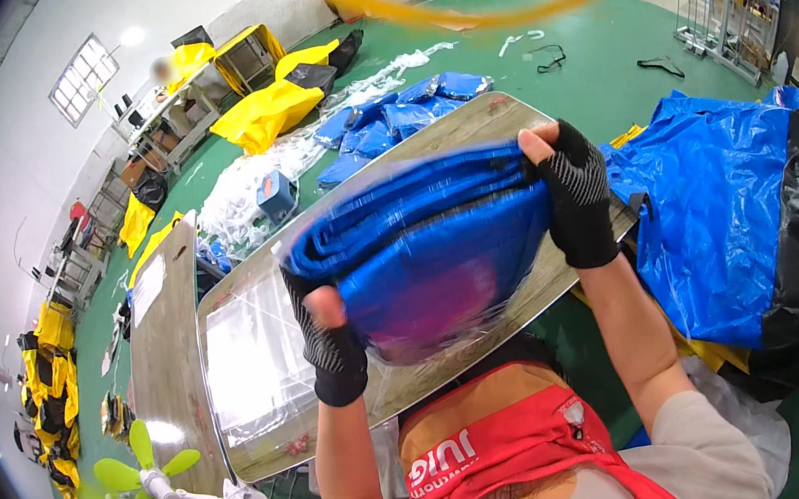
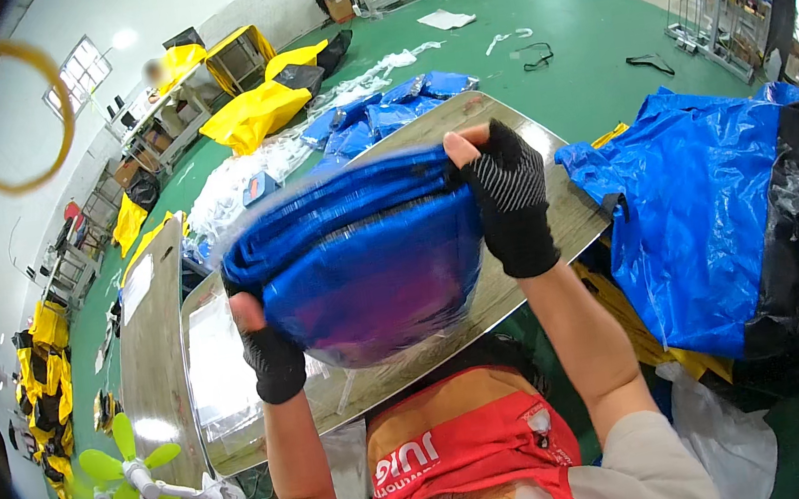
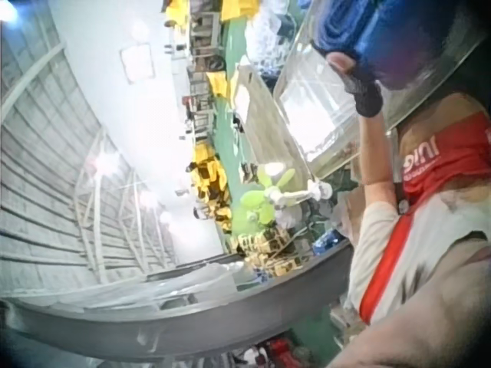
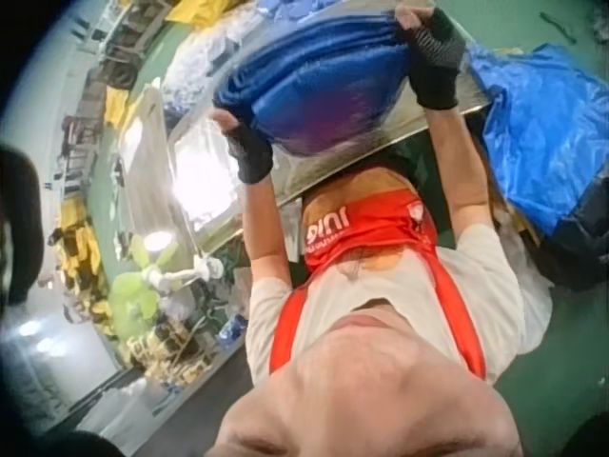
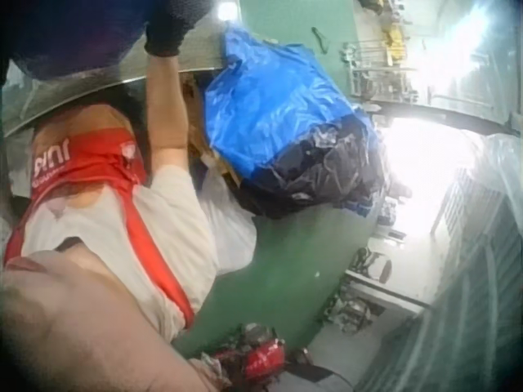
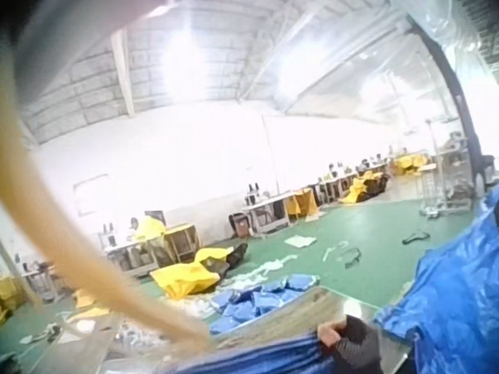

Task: The person repeatedly folds a blue and black plastic sheet on a workbench. They align the edges, fold the sheet in half, and smooth it out. This process is repeated multiple times in a consistent manner.

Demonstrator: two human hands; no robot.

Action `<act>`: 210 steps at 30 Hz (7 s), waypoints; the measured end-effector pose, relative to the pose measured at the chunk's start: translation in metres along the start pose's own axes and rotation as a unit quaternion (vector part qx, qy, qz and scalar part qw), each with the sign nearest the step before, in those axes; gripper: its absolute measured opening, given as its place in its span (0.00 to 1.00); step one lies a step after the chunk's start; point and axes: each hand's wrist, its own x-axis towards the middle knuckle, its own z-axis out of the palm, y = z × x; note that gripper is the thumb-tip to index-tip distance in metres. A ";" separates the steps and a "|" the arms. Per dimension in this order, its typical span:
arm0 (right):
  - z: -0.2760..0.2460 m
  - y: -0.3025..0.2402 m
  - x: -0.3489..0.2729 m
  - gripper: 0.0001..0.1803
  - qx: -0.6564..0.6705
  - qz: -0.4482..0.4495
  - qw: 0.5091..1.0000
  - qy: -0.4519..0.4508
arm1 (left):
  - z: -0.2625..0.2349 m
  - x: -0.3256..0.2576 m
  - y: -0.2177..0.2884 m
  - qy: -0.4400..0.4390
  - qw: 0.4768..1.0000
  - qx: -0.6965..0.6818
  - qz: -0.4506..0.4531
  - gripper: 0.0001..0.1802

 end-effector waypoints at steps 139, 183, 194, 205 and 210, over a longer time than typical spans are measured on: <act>0.166 0.066 -0.244 0.30 -0.006 -0.279 0.677 -0.681 | -0.142 0.093 0.035 -0.073 0.910 0.356 -0.199 0.30; -0.120 0.134 -0.058 0.23 -0.615 -0.231 0.587 -0.473 | -0.167 -0.065 -0.120 -0.284 0.618 0.730 -0.059 0.39; -0.109 0.156 -0.141 0.24 -0.491 -0.099 0.630 -0.593 | -0.096 -0.126 -0.118 -0.359 0.657 0.659 -0.075 0.38; -0.171 0.214 0.067 0.44 -0.685 -0.240 0.624 -0.289 | -0.145 -0.131 -0.091 -0.341 0.575 0.737 -0.101 0.35; -0.106 0.250 0.013 0.37 -0.809 -0.034 0.521 -0.270 | -0.162 -0.131 -0.020 -0.156 0.596 0.787 -0.011 0.29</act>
